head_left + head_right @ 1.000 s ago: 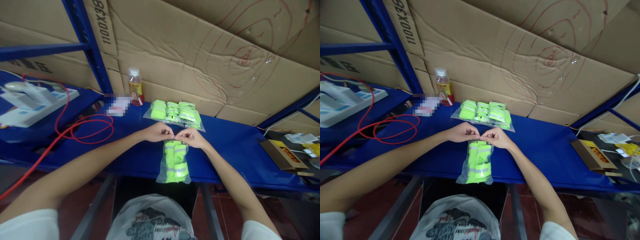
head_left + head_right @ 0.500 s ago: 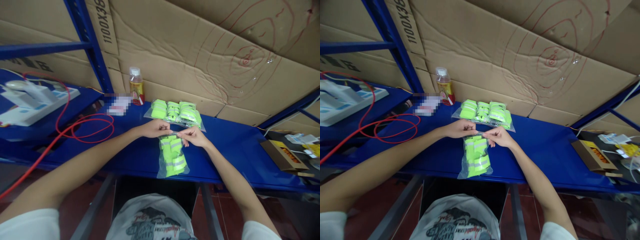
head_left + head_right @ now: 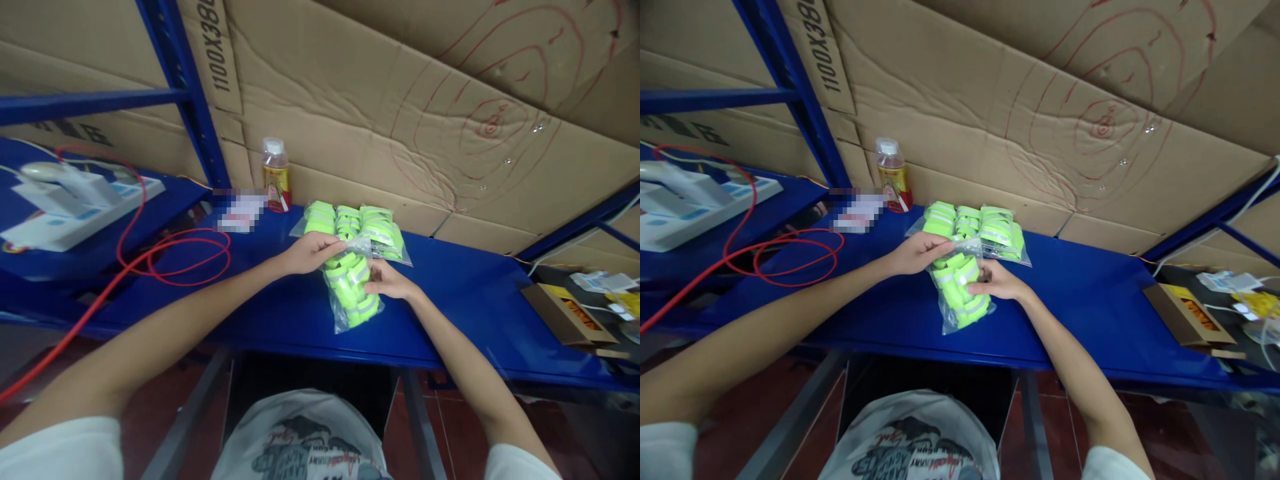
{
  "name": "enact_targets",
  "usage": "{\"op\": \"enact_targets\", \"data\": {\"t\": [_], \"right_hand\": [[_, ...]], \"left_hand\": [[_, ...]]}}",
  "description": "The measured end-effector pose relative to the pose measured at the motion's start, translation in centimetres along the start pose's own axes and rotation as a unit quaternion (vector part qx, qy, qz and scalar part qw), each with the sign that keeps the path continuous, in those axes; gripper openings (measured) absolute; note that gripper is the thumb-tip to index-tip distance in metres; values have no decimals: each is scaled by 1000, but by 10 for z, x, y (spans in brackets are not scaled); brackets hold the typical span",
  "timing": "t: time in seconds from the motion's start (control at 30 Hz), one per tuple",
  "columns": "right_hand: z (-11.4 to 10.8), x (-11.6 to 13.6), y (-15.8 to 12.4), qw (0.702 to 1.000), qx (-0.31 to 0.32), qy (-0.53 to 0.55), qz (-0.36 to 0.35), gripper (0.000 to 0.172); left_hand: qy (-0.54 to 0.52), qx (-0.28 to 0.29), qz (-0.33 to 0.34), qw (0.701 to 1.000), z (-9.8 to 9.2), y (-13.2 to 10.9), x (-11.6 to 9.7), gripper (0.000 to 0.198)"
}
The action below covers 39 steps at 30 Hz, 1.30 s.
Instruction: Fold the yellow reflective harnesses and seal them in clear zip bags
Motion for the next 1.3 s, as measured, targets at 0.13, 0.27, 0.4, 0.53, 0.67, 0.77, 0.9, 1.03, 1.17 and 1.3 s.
{"op": "enact_targets", "data": {"t": [0.13, 0.27, 0.4, 0.53, 0.67, 0.77, 0.9, 1.03, 1.17, 1.3], "right_hand": [[4, 1, -3, 997, -68, -45, 7, 63], [-2, 6, -2, 973, -225, -44, -25, 69], [-8, 12, -3, 922, -363, -90, -95, 74], [-3, 14, -10, 886, -295, -259, -246, 66], [6, 9, -12, 867, -192, -350, -299, 61], [3, 6, -11, 849, -194, -390, -299, 62], [-7, 8, -9, 830, -251, -421, -268, 72], [-3, 7, -5, 839, -226, -425, -255, 58], [8, -2, -2, 844, -154, -452, -243, 50], [12, -8, -2, 848, -126, -463, -226, 47]], "left_hand": [[-79, -91, -70, 990, -2, 4, 17, 64], [-173, -52, -200, 963, -2, 5, 34, 71], [-152, 20, -166, 974, 6, -3, 32, 67], [-140, 53, -147, 978, 14, -13, 24, 100], [-151, 33, -37, 987, 12, -13, 15, 142], [-116, 10, 17, 993, 8, -9, 13, 121], [-24, -43, 44, 998, -2, -1, 22, 109], [143, -89, 99, 981, -19, 10, 44, 113], [304, -191, 59, 932, -30, 15, 63, 76], [315, -148, 72, 935, -28, 13, 64, 62]]}}
Point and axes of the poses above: each hand's wrist, its own y-axis towards the middle knuckle, its own z-axis out of the palm, x = y × z, the point moved 1 cm from there along y, towards the middle knuckle, and after that the axes turned 12 degrees about -x, right-handed, at the moved point
